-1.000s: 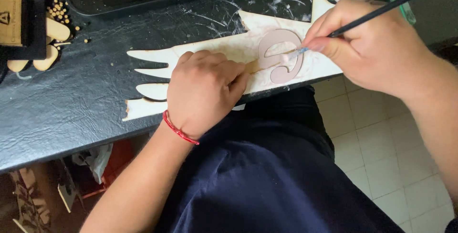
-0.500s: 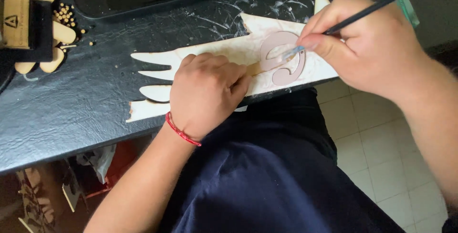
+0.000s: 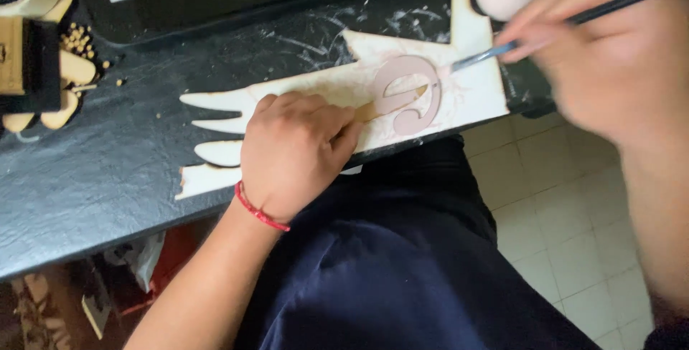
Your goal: Painting a wooden letter 'P' with pink paint using a brush at a desk.
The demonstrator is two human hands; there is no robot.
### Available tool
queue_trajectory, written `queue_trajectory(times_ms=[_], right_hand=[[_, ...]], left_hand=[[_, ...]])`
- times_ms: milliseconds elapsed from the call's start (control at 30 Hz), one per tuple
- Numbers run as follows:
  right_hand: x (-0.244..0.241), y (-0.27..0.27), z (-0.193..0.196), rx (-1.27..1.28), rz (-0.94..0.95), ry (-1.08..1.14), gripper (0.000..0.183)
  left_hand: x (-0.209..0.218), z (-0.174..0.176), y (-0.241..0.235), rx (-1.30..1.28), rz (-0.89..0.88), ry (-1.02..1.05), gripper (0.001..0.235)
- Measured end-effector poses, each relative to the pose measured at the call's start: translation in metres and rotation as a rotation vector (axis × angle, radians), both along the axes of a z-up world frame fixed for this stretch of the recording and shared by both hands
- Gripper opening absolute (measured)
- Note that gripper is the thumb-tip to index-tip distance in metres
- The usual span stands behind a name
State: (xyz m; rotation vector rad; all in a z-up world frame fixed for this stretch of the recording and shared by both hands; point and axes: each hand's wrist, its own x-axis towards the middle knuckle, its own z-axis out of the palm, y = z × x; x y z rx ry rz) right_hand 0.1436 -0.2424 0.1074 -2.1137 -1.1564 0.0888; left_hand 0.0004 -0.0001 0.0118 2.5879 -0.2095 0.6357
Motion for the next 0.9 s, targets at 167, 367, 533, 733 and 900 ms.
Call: queue_trajectory(times_ms=[167, 367, 533, 733, 900], right_hand=[[0.164, -0.181, -0.068, -0.029, -0.244, -0.101, 0.060], [0.074, -0.047, 0.022, -0.053, -0.592, -0.265, 0.009], [0.079, -0.019, 0.015, -0.179, -0.490, -0.253, 0.016], [0.104, -0.035, -0.030, -0.174, -0.460, -0.454, 0.029], [0.109, -0.035, -0.038, -0.182, -0.389, -0.611, 0.033]], left_hand=[[0.003, 0.014, -0.002, -0.027, -0.014, 0.052, 0.026], [0.002, 0.017, -0.004, -0.077, 0.019, 0.136, 0.012], [0.001, 0.008, -0.005, -0.040, 0.054, 0.080, 0.010], [0.001, 0.002, -0.005, -0.022, 0.080, 0.115, 0.010], [0.001, -0.002, -0.004, -0.033, 0.103, 0.115, 0.013]])
